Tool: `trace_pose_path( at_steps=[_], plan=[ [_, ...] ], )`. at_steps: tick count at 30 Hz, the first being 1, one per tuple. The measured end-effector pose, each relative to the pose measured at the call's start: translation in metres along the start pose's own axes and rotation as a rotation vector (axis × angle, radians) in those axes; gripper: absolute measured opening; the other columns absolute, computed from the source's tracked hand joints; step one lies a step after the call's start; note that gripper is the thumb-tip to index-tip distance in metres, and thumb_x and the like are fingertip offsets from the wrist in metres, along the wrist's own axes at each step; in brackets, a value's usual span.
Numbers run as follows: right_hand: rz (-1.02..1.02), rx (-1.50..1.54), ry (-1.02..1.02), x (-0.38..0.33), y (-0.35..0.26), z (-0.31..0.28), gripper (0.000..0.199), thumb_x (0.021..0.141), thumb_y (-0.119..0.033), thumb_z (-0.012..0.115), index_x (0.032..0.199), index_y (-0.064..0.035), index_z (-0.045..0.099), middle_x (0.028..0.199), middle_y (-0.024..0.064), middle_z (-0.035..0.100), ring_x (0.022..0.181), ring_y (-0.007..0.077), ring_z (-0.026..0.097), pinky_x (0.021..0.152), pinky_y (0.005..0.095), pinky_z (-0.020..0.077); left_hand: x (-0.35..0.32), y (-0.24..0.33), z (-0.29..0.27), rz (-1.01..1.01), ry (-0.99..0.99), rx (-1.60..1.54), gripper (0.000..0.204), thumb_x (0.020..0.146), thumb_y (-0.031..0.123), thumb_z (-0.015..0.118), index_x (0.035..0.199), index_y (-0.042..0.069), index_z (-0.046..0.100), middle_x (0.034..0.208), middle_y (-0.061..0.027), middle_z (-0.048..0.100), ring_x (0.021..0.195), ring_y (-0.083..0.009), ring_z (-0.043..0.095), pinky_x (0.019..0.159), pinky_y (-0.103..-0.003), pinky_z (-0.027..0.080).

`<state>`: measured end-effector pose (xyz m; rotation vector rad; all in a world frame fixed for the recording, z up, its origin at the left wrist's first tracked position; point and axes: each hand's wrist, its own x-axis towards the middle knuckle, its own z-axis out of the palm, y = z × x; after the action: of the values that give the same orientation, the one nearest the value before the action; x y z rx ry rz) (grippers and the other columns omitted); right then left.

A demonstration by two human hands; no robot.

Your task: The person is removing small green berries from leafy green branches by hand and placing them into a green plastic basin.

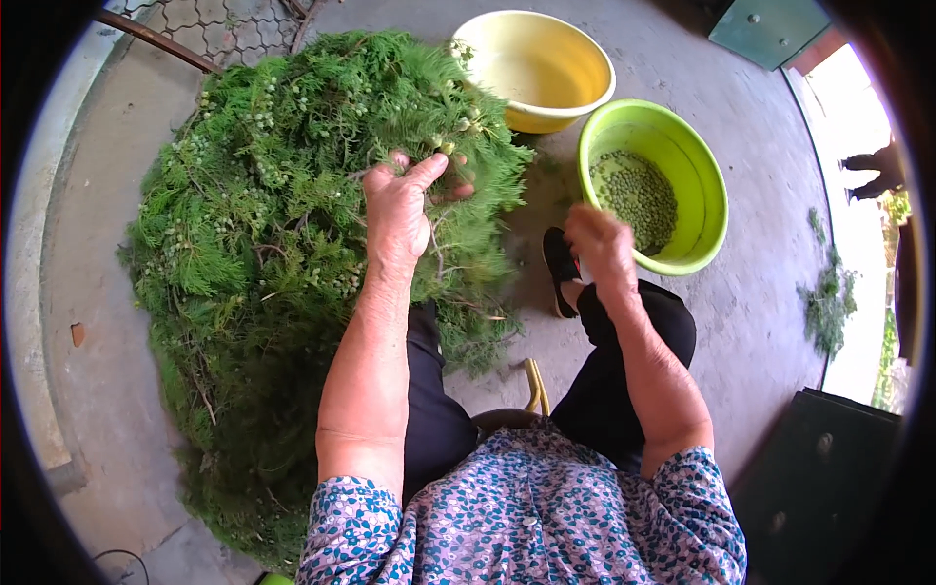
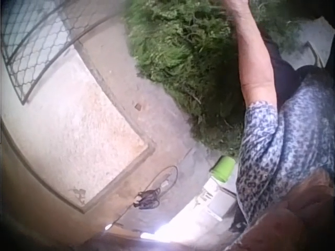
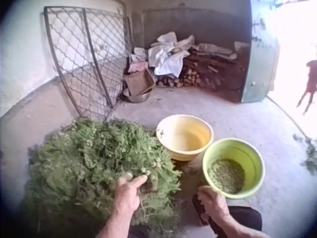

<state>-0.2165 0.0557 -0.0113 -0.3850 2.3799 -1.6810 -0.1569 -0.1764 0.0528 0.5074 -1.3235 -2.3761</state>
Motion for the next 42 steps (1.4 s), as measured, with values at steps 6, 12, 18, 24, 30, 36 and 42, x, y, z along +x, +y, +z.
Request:
trace_pose_path(
  at_steps=[6, 12, 18, 24, 30, 36, 42],
  plan=[
    [-0.451, 0.079, 0.119, 0.010, -0.086, 0.039, 0.018, 0.074, -0.001, 0.065, 0.091, -0.0021, 0.061, 0.076, 0.0087, 0.060, 0.066, 0.0132, 0.058, 0.058, 0.0252, 0.0464, -0.006, -0.010, 0.012, -0.064, -0.021, 0.082, 0.009, 0.078, 0.002, 0.061, 0.083, -0.004, 0.056, 0.075, -0.0130, 0.062, 0.059, -0.0220, 0.063, 0.048, -0.032, 0.055],
    [-0.395, 0.115, 0.174, 0.030, -0.088, 0.068, 0.022, 0.068, -0.005, 0.070, 0.089, -0.0035, 0.063, 0.069, 0.0086, 0.056, 0.062, 0.0175, 0.056, 0.057, 0.0271, 0.0463, -0.010, -0.012, 0.030, -0.034, -0.069, 0.123, 0.009, 0.081, 0.003, 0.057, 0.087, -0.003, 0.059, 0.075, -0.0099, 0.063, 0.059, -0.0157, 0.061, 0.054, -0.027, 0.052],
    [-0.281, 0.331, 0.035, 0.043, -0.080, 0.072, 0.023, 0.069, -0.003, 0.070, 0.091, -0.0027, 0.064, 0.065, 0.0013, 0.056, 0.058, 0.0087, 0.050, 0.056, 0.0229, 0.0439, -0.004, -0.012, 0.026, 0.046, -0.055, 0.306, 0.008, 0.080, 0.005, 0.060, 0.086, 0.000, 0.064, 0.071, -0.0042, 0.063, 0.055, -0.0087, 0.057, 0.047, -0.021, 0.047],
    [-0.065, 0.547, -0.103, 0.049, -0.083, 0.065, 0.013, 0.071, -0.002, 0.068, 0.082, 0.0016, 0.062, 0.067, 0.0015, 0.061, 0.062, 0.0059, 0.053, 0.057, 0.0235, 0.0454, -0.007, -0.009, 0.033, 0.001, 0.017, 0.530, 0.004, 0.078, 0.007, 0.062, 0.079, 0.004, 0.065, 0.066, -0.0019, 0.060, 0.046, -0.0053, 0.049, 0.038, -0.018, 0.035],
    [-0.226, 0.222, -0.040, 0.047, -0.084, 0.060, 0.010, 0.073, -0.003, 0.064, 0.080, 0.0029, 0.060, 0.067, 0.0103, 0.061, 0.060, 0.0121, 0.056, 0.058, 0.0269, 0.0465, -0.006, -0.013, 0.037, -0.024, 0.042, 0.426, 0.004, 0.076, 0.006, 0.063, 0.078, 0.004, 0.064, 0.063, -0.0010, 0.058, 0.045, -0.0055, 0.048, 0.036, -0.018, 0.031],
    [-0.132, 0.518, -0.119, 0.049, -0.079, 0.060, 0.012, 0.074, -0.003, 0.065, 0.084, 0.0019, 0.059, 0.068, 0.0079, 0.060, 0.058, 0.0112, 0.054, 0.055, 0.0262, 0.0447, -0.004, -0.010, 0.038, -0.047, -0.003, 0.322, 0.006, 0.075, 0.004, 0.062, 0.080, 0.002, 0.064, 0.063, -0.0017, 0.058, 0.043, -0.0069, 0.046, 0.035, -0.019, 0.029],
    [-0.347, 0.216, -0.047, 0.048, -0.077, 0.058, 0.016, 0.072, -0.002, 0.068, 0.086, 0.0028, 0.060, 0.069, 0.0056, 0.061, 0.061, 0.0072, 0.056, 0.057, 0.0233, 0.0466, -0.003, -0.011, 0.040, -0.028, 0.020, 0.427, 0.008, 0.076, 0.003, 0.058, 0.081, 0.002, 0.064, 0.063, -0.0025, 0.060, 0.042, -0.0062, 0.047, 0.034, -0.018, 0.029]
  ],
)
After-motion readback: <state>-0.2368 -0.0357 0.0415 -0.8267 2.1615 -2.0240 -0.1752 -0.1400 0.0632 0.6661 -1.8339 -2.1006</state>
